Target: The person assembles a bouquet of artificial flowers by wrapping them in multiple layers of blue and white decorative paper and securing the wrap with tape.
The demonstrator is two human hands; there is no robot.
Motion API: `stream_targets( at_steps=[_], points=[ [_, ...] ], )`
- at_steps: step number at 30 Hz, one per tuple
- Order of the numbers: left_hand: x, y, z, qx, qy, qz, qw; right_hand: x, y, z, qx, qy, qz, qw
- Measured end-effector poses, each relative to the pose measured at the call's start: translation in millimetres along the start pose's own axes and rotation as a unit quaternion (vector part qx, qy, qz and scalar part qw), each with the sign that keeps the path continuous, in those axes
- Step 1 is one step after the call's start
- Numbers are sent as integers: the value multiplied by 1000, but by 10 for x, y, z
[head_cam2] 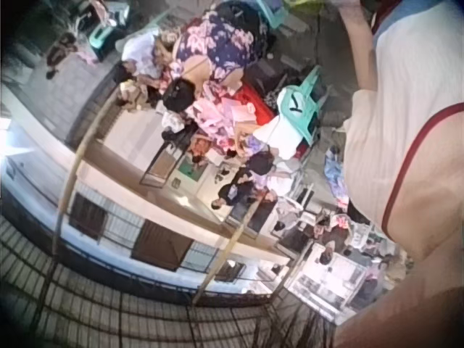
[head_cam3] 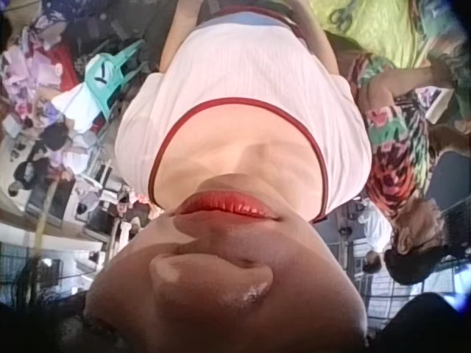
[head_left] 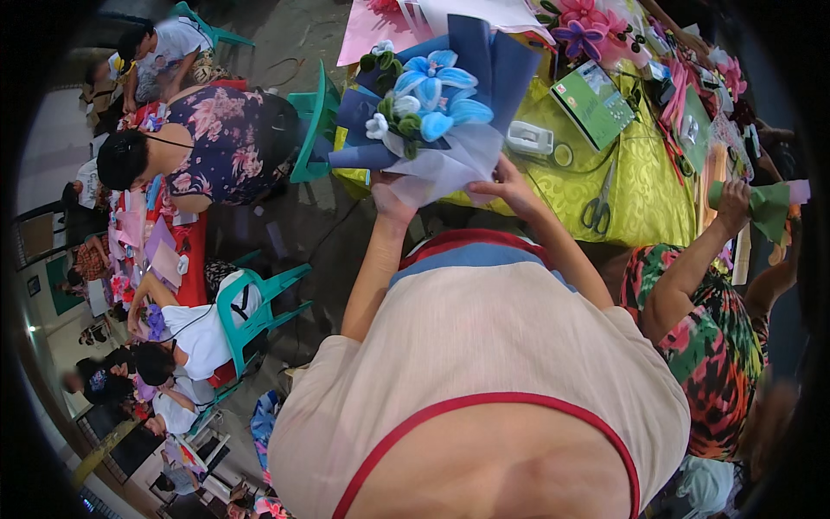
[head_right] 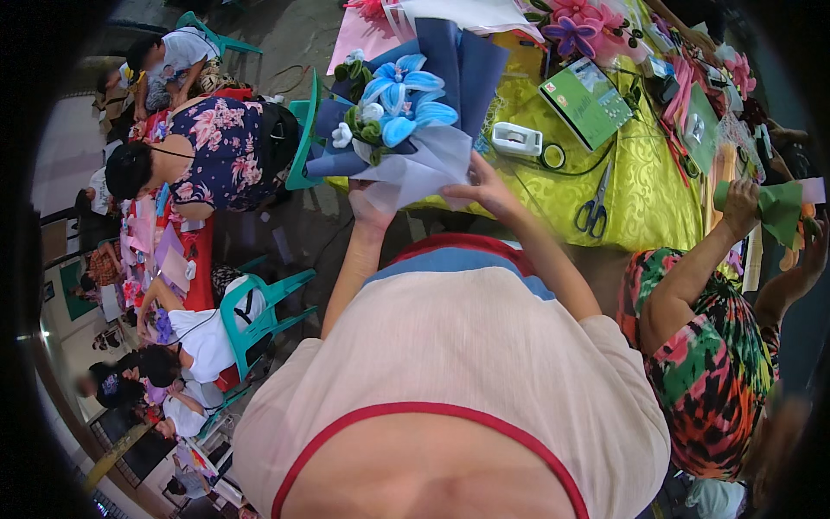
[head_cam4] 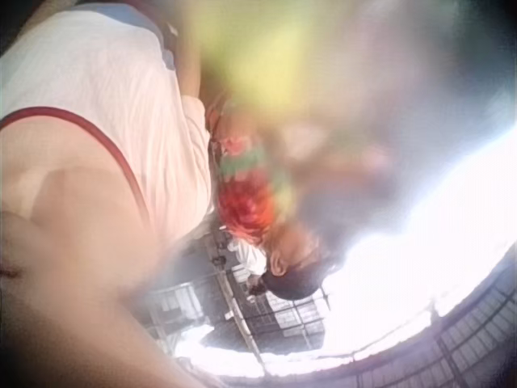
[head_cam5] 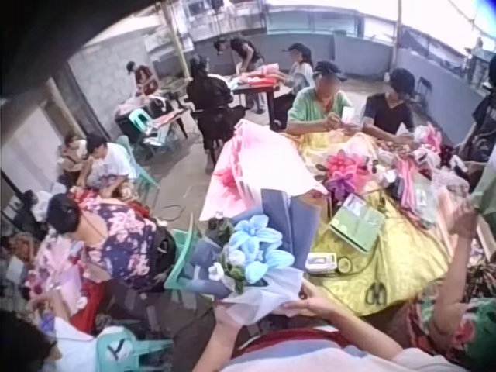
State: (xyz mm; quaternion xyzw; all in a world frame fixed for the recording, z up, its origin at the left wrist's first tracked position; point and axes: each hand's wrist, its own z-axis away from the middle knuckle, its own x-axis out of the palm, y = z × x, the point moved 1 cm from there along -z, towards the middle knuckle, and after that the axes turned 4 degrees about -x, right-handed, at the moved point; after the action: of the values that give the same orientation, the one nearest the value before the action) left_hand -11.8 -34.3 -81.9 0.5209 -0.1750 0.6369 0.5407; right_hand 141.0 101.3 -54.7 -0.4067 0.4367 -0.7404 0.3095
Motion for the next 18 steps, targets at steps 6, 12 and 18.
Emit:
stream_targets(
  at_steps=[6,12,18],
  points=[
    [-141,155,-96,48,37,21,998,46,365,-335,26,-46,-35,998],
    [-282,382,14,119,-62,26,991,-101,413,-236,62,-93,-100,989],
    [-382,503,199,122,-34,89,988,-218,278,-27,66,-109,-104,986]
  ],
)
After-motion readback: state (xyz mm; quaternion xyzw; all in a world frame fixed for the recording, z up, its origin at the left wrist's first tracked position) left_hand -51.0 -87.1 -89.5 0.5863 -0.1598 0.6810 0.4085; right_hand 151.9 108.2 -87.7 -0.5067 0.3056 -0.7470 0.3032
